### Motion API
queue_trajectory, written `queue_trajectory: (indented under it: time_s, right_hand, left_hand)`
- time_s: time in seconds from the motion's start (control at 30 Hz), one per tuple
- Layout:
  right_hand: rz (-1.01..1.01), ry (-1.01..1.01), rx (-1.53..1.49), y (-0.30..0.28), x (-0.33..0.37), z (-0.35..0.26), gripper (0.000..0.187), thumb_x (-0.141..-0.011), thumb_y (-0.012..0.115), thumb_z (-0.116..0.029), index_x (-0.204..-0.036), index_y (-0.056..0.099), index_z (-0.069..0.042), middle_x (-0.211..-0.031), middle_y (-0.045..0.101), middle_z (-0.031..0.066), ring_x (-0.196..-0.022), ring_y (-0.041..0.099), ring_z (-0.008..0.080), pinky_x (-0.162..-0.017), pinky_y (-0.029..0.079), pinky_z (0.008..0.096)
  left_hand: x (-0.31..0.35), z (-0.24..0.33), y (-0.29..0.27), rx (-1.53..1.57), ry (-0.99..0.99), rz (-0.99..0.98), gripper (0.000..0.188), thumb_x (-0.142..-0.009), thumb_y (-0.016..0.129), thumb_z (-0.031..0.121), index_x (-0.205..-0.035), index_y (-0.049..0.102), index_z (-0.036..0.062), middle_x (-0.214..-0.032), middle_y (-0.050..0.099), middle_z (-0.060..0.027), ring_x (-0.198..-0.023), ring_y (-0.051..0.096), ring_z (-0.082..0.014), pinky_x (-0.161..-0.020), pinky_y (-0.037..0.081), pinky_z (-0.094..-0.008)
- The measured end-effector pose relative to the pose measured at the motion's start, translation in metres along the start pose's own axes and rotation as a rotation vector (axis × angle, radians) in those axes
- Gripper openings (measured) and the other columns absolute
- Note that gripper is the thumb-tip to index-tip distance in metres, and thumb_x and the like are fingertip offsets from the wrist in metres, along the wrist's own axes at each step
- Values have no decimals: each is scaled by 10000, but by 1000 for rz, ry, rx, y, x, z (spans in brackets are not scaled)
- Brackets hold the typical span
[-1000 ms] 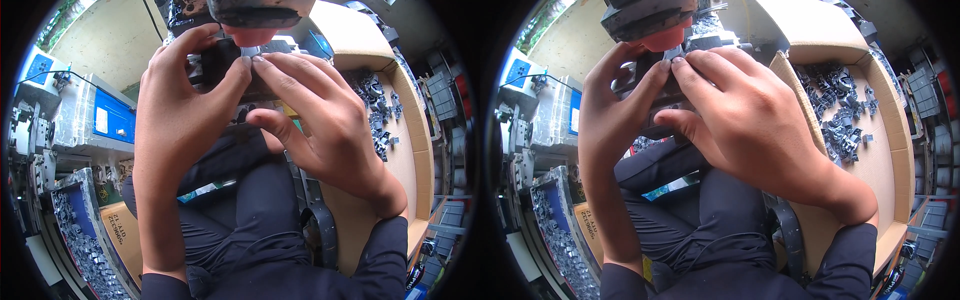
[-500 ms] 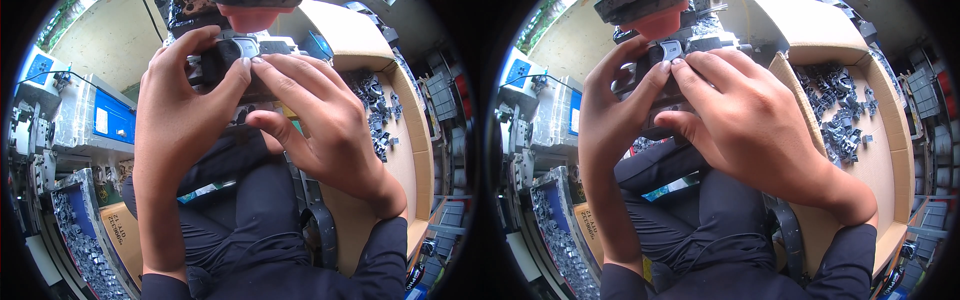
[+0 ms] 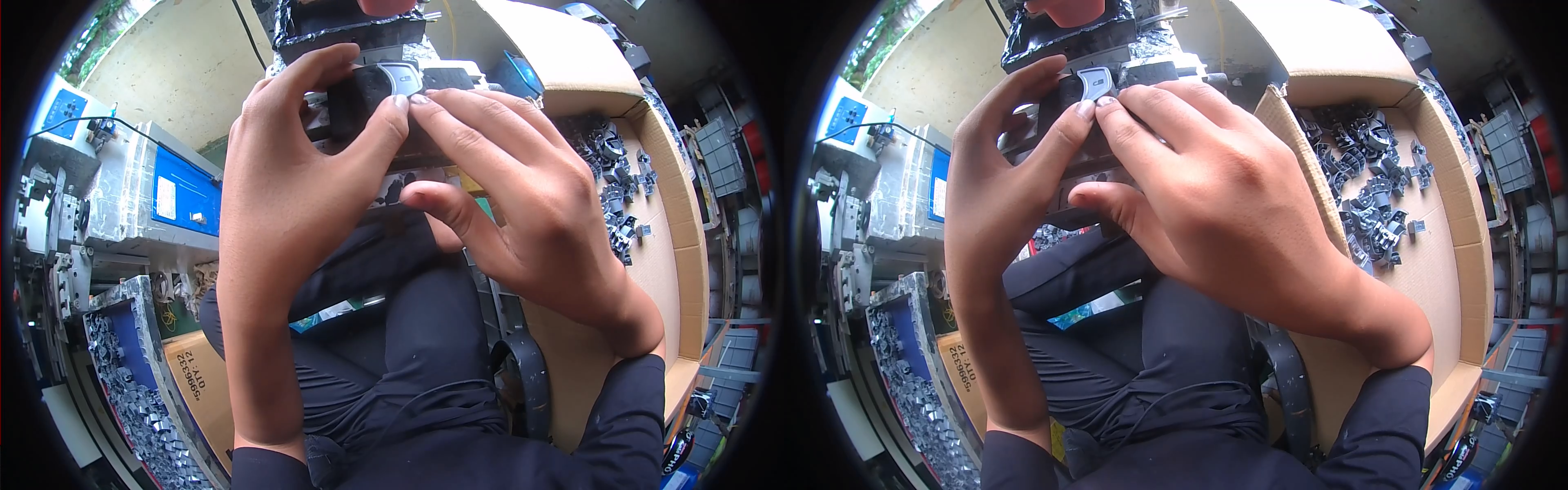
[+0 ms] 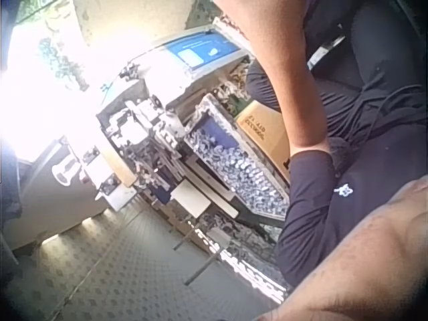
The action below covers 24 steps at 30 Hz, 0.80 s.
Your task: Manual assembly of small plastic parts on a production line or workshop bench.
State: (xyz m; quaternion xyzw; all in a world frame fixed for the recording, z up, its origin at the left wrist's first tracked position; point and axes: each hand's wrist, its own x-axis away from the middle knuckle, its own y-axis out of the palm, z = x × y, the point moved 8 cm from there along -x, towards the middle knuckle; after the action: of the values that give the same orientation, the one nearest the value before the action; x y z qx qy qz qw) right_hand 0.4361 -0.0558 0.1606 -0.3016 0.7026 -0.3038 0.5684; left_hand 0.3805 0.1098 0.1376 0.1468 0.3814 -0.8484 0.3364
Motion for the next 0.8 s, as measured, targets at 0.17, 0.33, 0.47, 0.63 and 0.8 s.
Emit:
queue_trajectory:
  time_s: [0.17, 0.33, 0.47, 0.63, 0.8]
  right_hand:
    - [4, -2, -8, 0, 0, 0, 518, -972, 848, -267, -1359, 740, 60, -1294, 757, 250, -1185, 731, 437, -1068, 574, 512]
    - [8, 0, -9, -1, 0, 0, 522, -967, 852, -261, -1362, 739, 62, -1295, 756, 251, -1185, 731, 440, -1063, 577, 510]
    - [10, -2, -13, -1, 0, 0, 523, -966, 853, -263, -1359, 739, 63, -1295, 756, 251, -1184, 731, 440, -1062, 577, 509]
    - [12, -6, -11, -1, 0, 0, 523, -965, 855, -264, -1357, 741, 64, -1295, 757, 250, -1184, 731, 439, -1059, 578, 507]
    - [14, -12, 1, 0, 0, 0, 524, -958, 861, -255, -1355, 742, 65, -1290, 760, 247, -1181, 733, 435, -1054, 581, 506]
  left_hand:
    - [-1, 0, 0, -1, -6, -15, 519, -982, 833, 274, -1413, 739, 1, -1308, 790, -165, -1169, 711, -221, -1114, 508, -399]
    - [-1, -1, 1, -10, 1, -19, 518, -986, 830, 274, -1409, 738, -10, -1311, 787, -172, -1190, 710, -230, -1129, 495, -404]
    - [-1, -2, 1, 14, -3, -26, 518, -990, 829, 277, -1408, 737, -15, -1315, 784, -174, -1196, 709, -232, -1132, 493, -404]
    - [-1, -1, 1, 8, 4, -23, 515, -992, 831, 268, -1409, 735, -19, -1313, 784, -173, -1190, 707, -227, -1131, 495, -398]
    - [-1, -1, 1, 13, 3, -25, 512, -993, 833, 258, -1407, 734, -25, -1310, 783, -176, -1182, 706, -228, -1123, 505, -393]
